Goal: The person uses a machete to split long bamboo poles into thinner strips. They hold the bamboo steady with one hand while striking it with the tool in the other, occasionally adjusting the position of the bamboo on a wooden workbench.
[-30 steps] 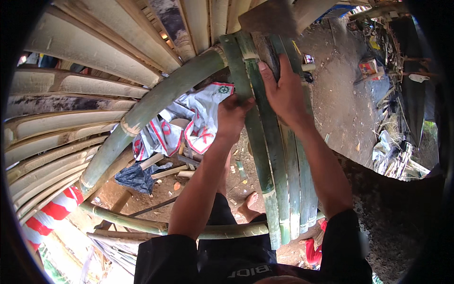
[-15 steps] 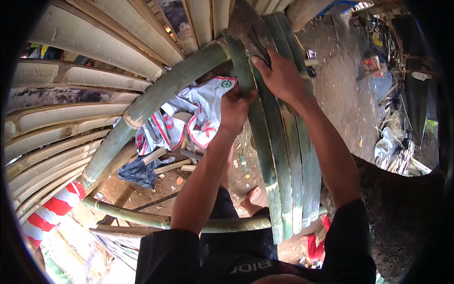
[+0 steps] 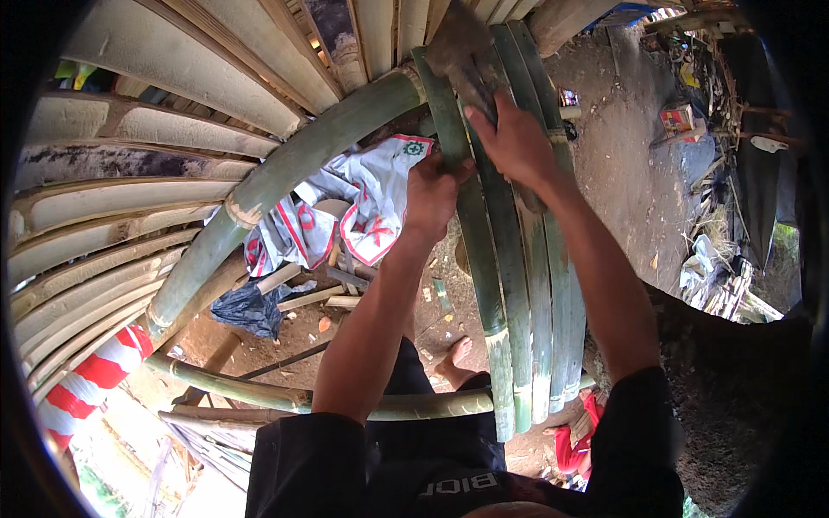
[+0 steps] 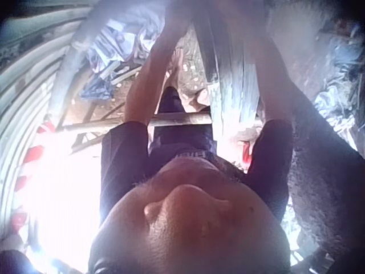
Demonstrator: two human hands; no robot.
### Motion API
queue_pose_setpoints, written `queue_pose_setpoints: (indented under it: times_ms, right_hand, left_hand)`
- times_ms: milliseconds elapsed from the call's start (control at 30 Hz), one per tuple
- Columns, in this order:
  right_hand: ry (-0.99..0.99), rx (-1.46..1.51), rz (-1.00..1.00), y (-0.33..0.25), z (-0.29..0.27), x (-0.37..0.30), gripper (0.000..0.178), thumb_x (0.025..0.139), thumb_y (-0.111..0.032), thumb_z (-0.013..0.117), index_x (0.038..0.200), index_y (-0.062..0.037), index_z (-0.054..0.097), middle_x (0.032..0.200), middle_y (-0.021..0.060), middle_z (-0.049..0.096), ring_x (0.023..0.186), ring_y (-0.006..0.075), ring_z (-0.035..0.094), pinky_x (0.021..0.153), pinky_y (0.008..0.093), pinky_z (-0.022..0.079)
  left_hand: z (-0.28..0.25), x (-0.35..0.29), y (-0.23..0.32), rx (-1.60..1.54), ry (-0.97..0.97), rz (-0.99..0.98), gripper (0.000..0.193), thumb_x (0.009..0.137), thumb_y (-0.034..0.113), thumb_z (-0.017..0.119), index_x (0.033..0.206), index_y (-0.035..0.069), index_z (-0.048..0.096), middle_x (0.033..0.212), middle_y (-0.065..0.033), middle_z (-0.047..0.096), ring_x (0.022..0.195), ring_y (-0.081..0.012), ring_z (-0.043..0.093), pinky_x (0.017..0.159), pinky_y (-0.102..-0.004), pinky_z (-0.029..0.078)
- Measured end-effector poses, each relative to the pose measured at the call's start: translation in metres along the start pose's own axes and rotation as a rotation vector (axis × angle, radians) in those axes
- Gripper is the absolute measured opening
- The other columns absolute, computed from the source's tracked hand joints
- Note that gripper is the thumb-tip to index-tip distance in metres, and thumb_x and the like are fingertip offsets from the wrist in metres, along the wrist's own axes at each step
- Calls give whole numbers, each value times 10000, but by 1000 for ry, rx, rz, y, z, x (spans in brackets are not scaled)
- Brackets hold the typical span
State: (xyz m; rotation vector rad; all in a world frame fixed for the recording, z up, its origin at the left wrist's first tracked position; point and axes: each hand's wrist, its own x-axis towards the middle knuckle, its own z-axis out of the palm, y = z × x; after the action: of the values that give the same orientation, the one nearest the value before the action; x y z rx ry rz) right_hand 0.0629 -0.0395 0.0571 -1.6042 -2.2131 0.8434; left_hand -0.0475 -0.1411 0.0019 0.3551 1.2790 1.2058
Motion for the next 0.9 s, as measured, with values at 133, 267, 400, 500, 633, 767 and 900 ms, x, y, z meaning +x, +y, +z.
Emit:
queue_pose_setpoints:
  times_ms: [133,267,400,500,633,767,900]
  right_hand:
    - [100,68,-86,-19,-12,3,469,955,-426,545,1088,21,490,748,270,627,759,480,628,659,521,490]
    - [26,-12,-5,-19,-5,2,424,945,-371,564,1081,26,502,820,307,644,842,486,629,714,560,494]
    - [27,-20,-89,-16,-8,-4,449,946,-392,559,1083,31,496,819,304,647,834,492,627,701,560,495]
    - [198,50,-69,-3,7,-16,473,956,-423,530,1091,30,511,826,299,644,813,492,626,694,547,505]
    - [2,83,50,-1,-9,4,472,951,-436,538,1074,18,508,837,295,643,835,488,623,704,550,495]
    - [79,150,113,-17,0,-13,470,952,-434,534,1064,22,513,864,309,640,884,489,619,750,550,492]
    - [-68,11,57,-19,1,6,498,953,-423,526,1092,55,503,871,320,637,881,507,614,779,562,487]
  left_hand:
    - [-5,5,0,-43,-7,3,238,857,160,684,1011,-17,643,859,-50,661,720,-124,600,619,-298,477]
    - [-5,6,-4,47,-16,5,235,864,161,675,1016,-15,645,865,-46,663,718,-123,602,620,-291,469]
    - [-7,7,-4,-16,10,18,228,869,167,671,1020,-2,648,859,-34,661,720,-112,599,620,-283,463]
    - [-1,3,1,-39,-19,13,225,868,178,676,1016,11,652,855,-23,659,714,-107,594,611,-278,454]
    - [0,-2,5,-10,1,-8,225,859,199,691,997,25,654,845,-15,655,689,-105,580,588,-271,438]
    - [-4,2,4,-20,-21,9,215,846,192,698,984,32,655,836,-16,653,687,-100,574,582,-272,437]
    - [-1,-1,4,-173,-28,14,171,839,66,673,986,-21,673,874,-50,680,770,-120,604,717,-283,474]
